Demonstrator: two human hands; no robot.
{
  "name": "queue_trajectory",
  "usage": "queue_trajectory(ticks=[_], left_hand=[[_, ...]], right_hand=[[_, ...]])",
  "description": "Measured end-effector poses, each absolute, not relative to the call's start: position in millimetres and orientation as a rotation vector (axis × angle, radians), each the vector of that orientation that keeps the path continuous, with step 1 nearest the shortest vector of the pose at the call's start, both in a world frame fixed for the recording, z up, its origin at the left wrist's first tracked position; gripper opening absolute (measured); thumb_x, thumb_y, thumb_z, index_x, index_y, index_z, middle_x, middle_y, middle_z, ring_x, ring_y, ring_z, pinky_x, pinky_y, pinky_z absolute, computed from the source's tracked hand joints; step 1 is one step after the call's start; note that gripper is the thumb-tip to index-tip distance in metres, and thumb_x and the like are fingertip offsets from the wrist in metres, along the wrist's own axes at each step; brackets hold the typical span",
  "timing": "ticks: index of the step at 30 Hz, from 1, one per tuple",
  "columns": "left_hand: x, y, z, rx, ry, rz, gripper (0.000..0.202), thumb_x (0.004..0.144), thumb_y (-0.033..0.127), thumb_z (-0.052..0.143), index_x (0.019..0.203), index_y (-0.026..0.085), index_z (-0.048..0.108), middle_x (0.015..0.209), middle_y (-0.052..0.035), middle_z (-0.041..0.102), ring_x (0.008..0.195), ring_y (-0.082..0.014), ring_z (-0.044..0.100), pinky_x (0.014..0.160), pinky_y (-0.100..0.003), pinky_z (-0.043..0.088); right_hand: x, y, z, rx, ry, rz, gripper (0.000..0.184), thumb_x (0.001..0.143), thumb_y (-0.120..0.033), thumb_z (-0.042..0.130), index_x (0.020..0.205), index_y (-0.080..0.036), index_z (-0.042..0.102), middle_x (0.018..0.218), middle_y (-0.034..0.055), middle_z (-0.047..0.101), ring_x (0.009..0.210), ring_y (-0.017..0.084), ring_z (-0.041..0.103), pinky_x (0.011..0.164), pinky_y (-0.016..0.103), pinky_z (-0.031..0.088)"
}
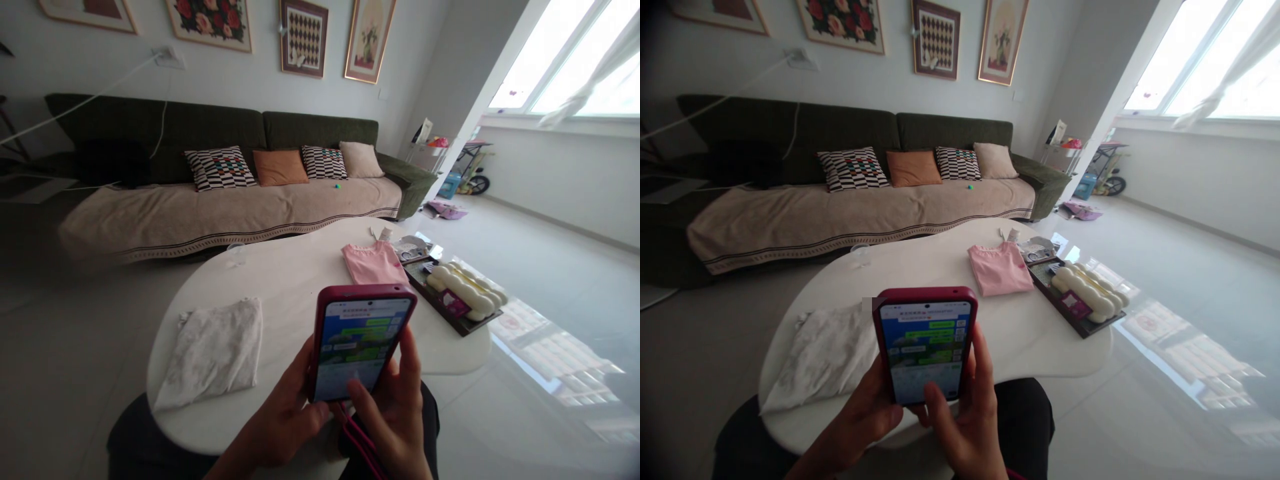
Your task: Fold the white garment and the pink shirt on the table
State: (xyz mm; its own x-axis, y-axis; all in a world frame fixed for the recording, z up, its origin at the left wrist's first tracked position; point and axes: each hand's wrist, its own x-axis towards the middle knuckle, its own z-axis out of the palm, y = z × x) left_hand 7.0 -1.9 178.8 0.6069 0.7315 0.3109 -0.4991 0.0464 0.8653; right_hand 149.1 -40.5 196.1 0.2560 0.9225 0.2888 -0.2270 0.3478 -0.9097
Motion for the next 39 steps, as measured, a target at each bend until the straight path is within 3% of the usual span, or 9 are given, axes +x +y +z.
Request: queue_trajectory(ticks=[5,11,17,23,31,39], left_hand=[[7,-2,175,1.207,0.279,0.941,0.064,0.087,0.024,0.056,0.142,0.037,0.027,0.146,-0.0057,0.039,0.131,-0.0317,0.037,0.105,-0.047,0.038],[8,-1,179,1.121,0.381,0.973,0.054,0.088,0.028,0.053,0.139,0.030,0.036,0.145,-0.0067,0.041,0.133,-0.0345,0.033,0.094,-0.044,0.050],[10,-2,173,1.289,0.382,0.994,0.067,0.087,0.023,0.056,0.144,0.030,0.022,0.146,-0.0102,0.038,0.129,-0.0333,0.041,0.096,-0.042,0.048],[12,-4,168,1.313,0.484,0.999,0.070,0.086,0.021,0.056,0.144,0.031,0.019,0.143,-0.0110,0.041,0.124,-0.0333,0.046,0.087,-0.039,0.053],[12,-5,172,1.316,0.501,0.990,0.069,0.086,0.022,0.056,0.144,0.027,0.019,0.143,-0.0134,0.042,0.119,-0.0322,0.051,0.073,-0.030,0.056],[11,-4,164,1.318,0.499,1.002,0.070,0.084,0.021,0.059,0.143,0.028,0.022,0.141,-0.0131,0.043,0.107,-0.0276,0.059,0.071,-0.028,0.056]], right_hand=[[150,-40,196,-0.908,-1.009,0.904,0.077,0.087,-0.023,0.059,0.145,-0.041,0.013,0.119,0.0038,0.063,0.096,0.020,0.065,0.070,0.029,0.058],[155,-42,198,-0.773,-0.997,1.051,0.073,0.087,-0.027,0.059,0.143,-0.045,0.016,0.129,0.0016,0.058,0.111,0.023,0.059,0.076,0.032,0.058],[156,-42,199,-0.724,-1.000,1.107,0.072,0.087,-0.028,0.058,0.142,-0.048,0.017,0.134,0.0005,0.054,0.115,0.024,0.057,0.065,0.028,0.058],[156,-42,199,-0.691,-0.992,1.133,0.071,0.087,-0.025,0.058,0.142,-0.048,0.019,0.134,0.0006,0.054,0.120,0.023,0.053,0.059,0.022,0.056],[159,-42,202,-0.809,-1.068,1.067,0.075,0.087,-0.031,0.057,0.147,-0.037,0.012,0.133,0.0061,0.054,0.114,0.027,0.057,0.071,0.036,0.058],[162,-42,202,-0.788,-1.090,1.102,0.072,0.088,-0.034,0.054,0.145,-0.043,0.011,0.136,0.0024,0.052,0.099,0.024,0.064,0.073,0.039,0.057]])
